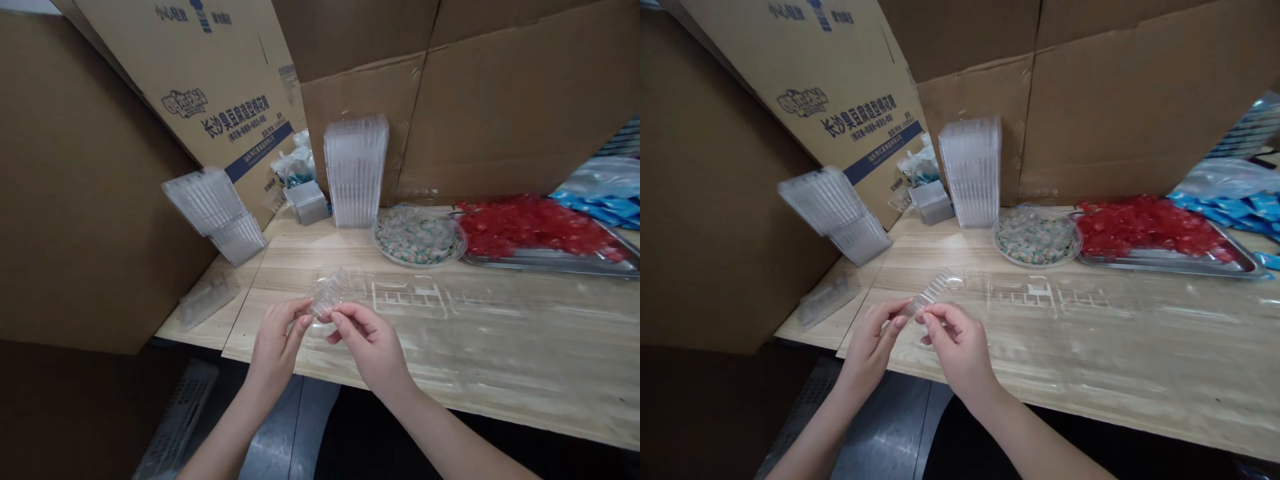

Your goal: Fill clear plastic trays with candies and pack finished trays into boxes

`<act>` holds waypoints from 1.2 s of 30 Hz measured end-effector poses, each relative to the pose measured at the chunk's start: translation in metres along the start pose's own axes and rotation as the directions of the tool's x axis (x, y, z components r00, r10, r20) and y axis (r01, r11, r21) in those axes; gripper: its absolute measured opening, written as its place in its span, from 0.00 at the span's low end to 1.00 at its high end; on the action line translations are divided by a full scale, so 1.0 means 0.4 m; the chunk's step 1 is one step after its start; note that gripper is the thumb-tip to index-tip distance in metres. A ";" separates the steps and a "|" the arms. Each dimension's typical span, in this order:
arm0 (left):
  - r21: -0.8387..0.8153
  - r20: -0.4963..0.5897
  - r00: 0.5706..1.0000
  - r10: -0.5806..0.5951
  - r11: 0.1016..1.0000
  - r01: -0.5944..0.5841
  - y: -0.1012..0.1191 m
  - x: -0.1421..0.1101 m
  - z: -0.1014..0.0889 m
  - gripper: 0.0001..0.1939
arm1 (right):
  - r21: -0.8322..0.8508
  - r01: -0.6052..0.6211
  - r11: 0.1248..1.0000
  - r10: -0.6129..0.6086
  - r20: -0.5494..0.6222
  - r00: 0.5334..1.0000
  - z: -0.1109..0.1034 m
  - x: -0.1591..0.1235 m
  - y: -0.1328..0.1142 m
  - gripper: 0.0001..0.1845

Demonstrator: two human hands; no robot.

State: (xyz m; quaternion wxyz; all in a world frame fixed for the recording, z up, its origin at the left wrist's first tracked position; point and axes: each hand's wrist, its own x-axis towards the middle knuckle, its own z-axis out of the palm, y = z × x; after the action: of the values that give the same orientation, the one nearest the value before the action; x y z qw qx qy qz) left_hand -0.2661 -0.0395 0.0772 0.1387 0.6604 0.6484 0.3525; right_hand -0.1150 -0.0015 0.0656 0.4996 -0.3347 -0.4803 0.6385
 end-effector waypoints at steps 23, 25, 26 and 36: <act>-0.431 -0.356 0.886 -0.296 0.894 0.126 -0.066 0.029 -0.027 0.10 | -0.302 0.030 0.953 -0.039 -0.024 0.999 -0.050 -0.026 0.029 0.10; -0.458 -0.240 0.933 -0.267 0.879 0.134 -0.051 0.019 -0.019 0.11 | -0.292 0.021 0.956 -0.039 -0.057 0.998 -0.042 -0.012 0.036 0.16; -0.460 -0.174 0.953 -0.249 0.876 0.145 -0.043 0.012 -0.016 0.12 | -0.269 0.013 0.963 -0.031 -0.063 0.998 -0.037 -0.003 0.039 0.21; -0.701 0.300 0.887 -0.351 0.550 0.455 -0.024 -0.006 -0.046 0.14 | 0.084 -0.150 0.985 0.159 -0.110 0.981 -0.035 0.042 0.038 0.14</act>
State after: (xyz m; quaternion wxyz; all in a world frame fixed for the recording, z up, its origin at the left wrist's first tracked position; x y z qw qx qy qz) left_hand -0.2850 -0.0455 0.0833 0.5176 0.3956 0.5656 0.5057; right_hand -0.1118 0.0179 0.0476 0.4877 -0.3885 -0.3988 0.6724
